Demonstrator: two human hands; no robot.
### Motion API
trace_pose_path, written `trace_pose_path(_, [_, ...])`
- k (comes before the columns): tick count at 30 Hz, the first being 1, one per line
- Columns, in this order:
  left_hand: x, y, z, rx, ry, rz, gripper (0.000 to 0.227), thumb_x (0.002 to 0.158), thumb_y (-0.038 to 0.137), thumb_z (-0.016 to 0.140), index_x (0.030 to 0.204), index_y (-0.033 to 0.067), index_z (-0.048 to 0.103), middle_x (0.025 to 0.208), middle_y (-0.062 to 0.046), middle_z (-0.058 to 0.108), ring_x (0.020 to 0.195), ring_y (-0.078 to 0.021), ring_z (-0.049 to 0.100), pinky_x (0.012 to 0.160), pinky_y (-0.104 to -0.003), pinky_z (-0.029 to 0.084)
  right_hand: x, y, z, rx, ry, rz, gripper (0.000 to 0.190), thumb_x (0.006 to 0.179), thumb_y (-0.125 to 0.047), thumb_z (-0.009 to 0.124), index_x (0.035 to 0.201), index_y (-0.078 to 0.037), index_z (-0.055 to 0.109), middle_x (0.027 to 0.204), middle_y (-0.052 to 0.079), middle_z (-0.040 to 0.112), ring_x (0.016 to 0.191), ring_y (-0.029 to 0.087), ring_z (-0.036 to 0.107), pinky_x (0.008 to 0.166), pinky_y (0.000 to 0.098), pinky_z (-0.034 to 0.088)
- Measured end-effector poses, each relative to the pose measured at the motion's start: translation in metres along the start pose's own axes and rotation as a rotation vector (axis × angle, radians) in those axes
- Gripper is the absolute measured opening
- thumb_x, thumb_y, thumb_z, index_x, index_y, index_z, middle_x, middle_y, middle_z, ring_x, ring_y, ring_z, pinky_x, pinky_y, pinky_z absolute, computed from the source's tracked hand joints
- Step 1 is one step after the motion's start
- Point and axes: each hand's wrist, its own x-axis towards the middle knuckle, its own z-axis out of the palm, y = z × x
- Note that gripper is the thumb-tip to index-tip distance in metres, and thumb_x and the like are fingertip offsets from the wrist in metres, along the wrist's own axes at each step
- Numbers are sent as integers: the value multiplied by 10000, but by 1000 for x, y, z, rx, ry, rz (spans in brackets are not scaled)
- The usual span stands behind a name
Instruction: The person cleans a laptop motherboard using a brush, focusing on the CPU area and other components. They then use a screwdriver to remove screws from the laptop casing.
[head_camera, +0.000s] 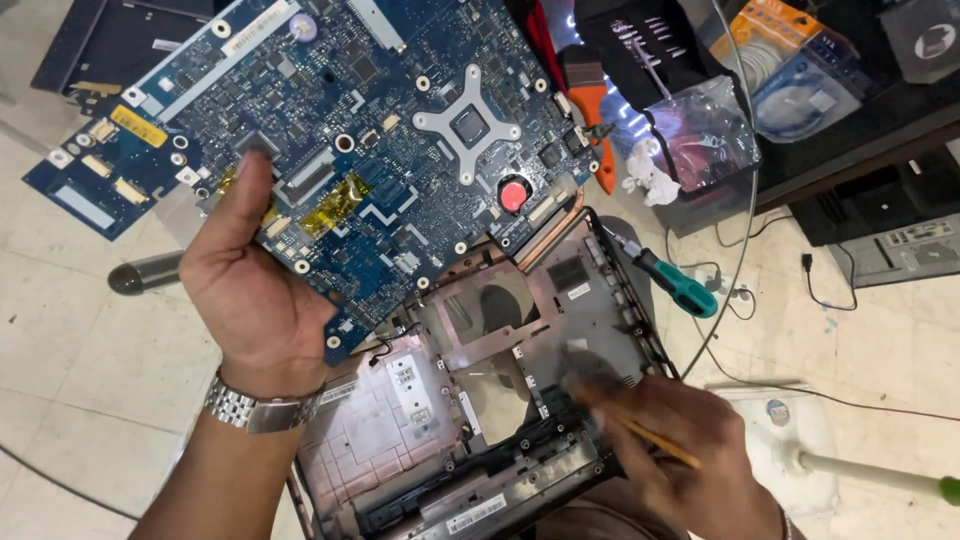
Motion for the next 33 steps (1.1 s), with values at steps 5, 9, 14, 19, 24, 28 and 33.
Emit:
trace_pose_path(5, [-4, 0, -2, -4, -14, 26, 174, 834, 130, 760, 1004, 110, 792, 1047, -37, 801, 1122, -187, 761, 1106, -299, 574, -12, 18, -15, -254, 108, -50, 57, 867, -110, 726, 914, -81, 738, 719, 28, 715, 519, 146, 625, 492, 287, 456])
trace_pose_path(9, [-5, -3, -3, 32, -19, 26, 203, 829, 135, 752, 1026, 99, 782, 1063, -46, 796, 1138, -193, 758, 1131, -300, 568, -18, 11, -5, -230, 141, -118, 77, 865, -64, 716, 935, -73, 747, 801, 67, 755, 566, 139, 686, 533, 273, 536])
trace_pose_path(14, [-12, 1, 4, -3, 59, -87, 189, 773, 130, 799, 958, 92, 803, 982, -21, 802, 1074, -173, 764, 1096, -282, 569, -17, 23, -2, -319, 204, -82, 124, 872, -53, 764, 996, -51, 754, 770, 68, 695, 563, 172, 625, 502, 323, 492])
trace_pose_path(19, [-14, -2, 7, 74, -2, -68, 181, 830, 149, 772, 1005, 106, 787, 1027, 0, 794, 1097, -153, 744, 1094, -278, 554, -11, 33, -3, -338, 189, -113, 99, 892, -52, 744, 989, -63, 757, 743, 72, 677, 554, 162, 612, 517, 313, 469])
trace_pose_path(24, [-10, -23, 2, 133, -43, -16, 191, 846, 170, 755, 1029, 119, 774, 1053, -11, 782, 1164, -194, 739, 1151, -339, 543, 5, 21, -1, -197, 180, -134, 104, 917, -62, 676, 996, -61, 743, 830, 76, 729, 589, 157, 669, 562, 276, 528])
trace_pose_path(28, [-13, -31, -9, 186, -121, 41, 171, 878, 172, 751, 1048, 161, 765, 1048, 22, 768, 1188, -193, 711, 1203, -403, 489, 3, 40, 8, -140, 55, -255, 142, 886, -69, 704, 1019, -20, 708, 941, 125, 767, 690, 222, 725, 611, 344, 601])
trace_pose_path(33, [-17, -18, 1, 36, -127, -40, 96, 867, 148, 762, 959, 132, 782, 965, 19, 771, 1075, -175, 730, 1109, -351, 533, 12, 33, 0, -73, 78, -182, 104, 899, -88, 674, 979, -48, 728, 813, 88, 712, 568, 190, 650, 515, 298, 508])
